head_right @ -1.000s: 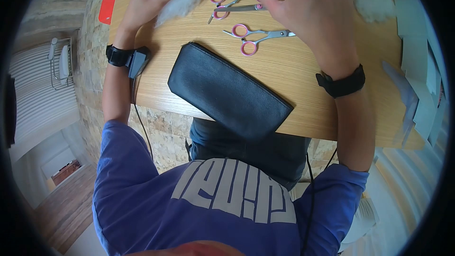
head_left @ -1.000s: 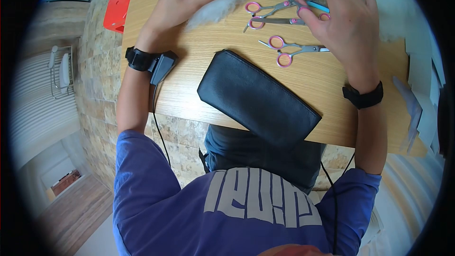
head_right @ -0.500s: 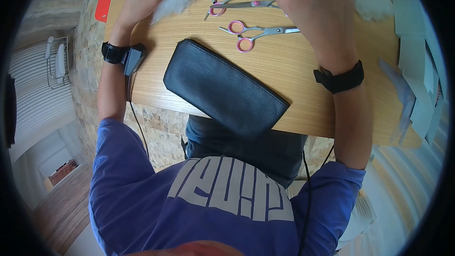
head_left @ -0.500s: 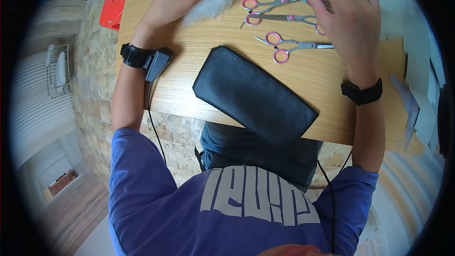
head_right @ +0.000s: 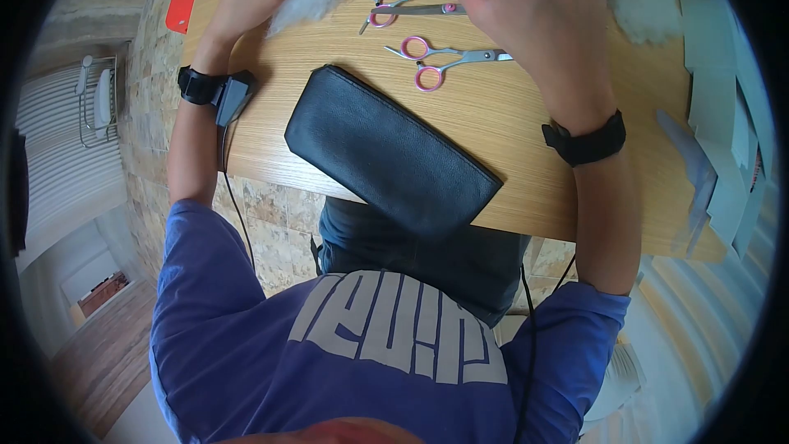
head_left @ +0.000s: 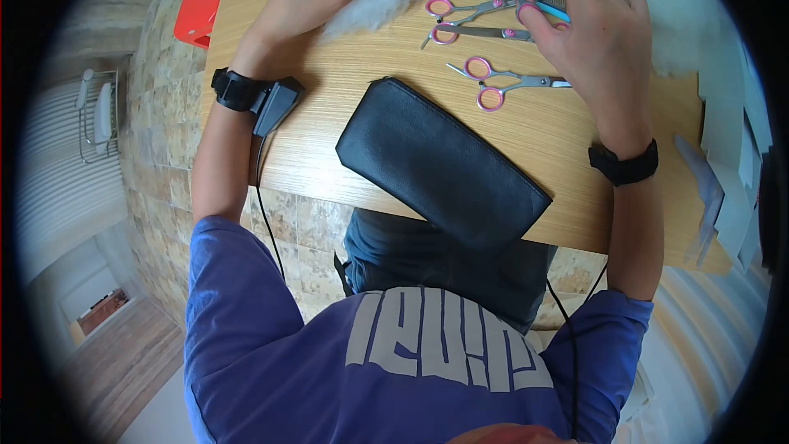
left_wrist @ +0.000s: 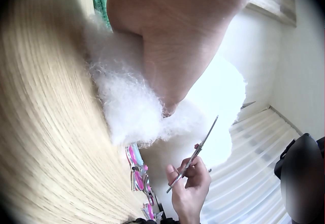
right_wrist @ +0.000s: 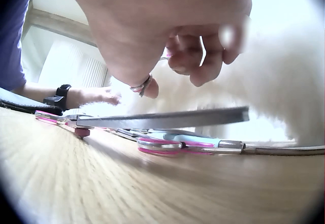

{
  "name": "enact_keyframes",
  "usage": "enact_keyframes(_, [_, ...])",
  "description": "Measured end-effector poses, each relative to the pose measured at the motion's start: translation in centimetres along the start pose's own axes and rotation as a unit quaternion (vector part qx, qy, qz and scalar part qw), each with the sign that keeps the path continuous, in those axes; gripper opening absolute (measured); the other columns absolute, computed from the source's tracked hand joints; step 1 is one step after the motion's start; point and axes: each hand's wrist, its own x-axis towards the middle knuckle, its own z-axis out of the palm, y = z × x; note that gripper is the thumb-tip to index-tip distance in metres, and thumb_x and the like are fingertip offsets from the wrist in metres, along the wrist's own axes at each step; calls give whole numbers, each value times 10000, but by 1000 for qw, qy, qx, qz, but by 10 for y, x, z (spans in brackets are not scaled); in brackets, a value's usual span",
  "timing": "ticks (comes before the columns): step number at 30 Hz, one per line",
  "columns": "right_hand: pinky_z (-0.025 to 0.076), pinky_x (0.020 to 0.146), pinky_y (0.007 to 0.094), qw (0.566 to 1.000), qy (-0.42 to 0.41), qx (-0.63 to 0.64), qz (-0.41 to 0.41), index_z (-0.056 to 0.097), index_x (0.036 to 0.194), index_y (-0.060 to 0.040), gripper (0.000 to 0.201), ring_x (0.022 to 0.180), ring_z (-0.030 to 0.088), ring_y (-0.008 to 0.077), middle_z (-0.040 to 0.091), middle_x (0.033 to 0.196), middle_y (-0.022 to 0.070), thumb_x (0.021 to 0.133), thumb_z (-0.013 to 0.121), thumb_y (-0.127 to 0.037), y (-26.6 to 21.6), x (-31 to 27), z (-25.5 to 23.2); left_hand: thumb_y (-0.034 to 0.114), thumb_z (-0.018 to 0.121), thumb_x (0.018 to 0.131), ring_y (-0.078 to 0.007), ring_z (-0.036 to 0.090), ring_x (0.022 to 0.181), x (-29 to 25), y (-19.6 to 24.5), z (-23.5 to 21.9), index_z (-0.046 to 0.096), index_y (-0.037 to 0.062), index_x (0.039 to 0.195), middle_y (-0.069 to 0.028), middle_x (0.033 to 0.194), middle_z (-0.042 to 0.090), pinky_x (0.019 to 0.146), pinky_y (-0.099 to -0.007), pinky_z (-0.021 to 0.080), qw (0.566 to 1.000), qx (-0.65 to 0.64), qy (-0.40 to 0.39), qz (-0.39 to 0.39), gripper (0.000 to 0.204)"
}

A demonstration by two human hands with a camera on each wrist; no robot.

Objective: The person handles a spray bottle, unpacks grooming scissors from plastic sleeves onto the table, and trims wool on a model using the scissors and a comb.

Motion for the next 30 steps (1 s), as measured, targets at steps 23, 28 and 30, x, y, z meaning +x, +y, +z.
enact_keyframes(23, [427, 802, 391, 999, 13, -30, -11, 669, 1010, -70, 360, 754, 622, 242, 633, 745, 72, 714, 832, -193, -14, 17, 10, 123, 735, 922, -196, 632, 1168, 1, 4, -4, 591, -11, 1340, -116, 1252, 692, 1037, -345, 487, 1000, 12, -5, 6, 462])
enact_keyframes(28, [452, 814, 345, 999, -20, -31, -21, 700, 1077, -131, 338, 776, 673, 189, 732, 850, 15, 804, 839, -272, 2, 17, 17, 119, 735, 913, -203, 626, 1183, 4, -14, -8, 586, -12, 1346, -126, 1263, 691, 1056, -349, 473, 996, 26, -9, 88, 477])
enact_keyframes(30, [449, 768, 343, 998, 2, -2, -57, 704, 1059, -121, 307, 763, 674, 192, 736, 846, 12, 822, 826, -275, 8, 19, 23, 114, 732, 911, -206, 625, 1190, 4, -13, -9, 584, -13, 1350, -132, 1266, 691, 1063, -349, 469, 993, 36, -6, 109, 480])
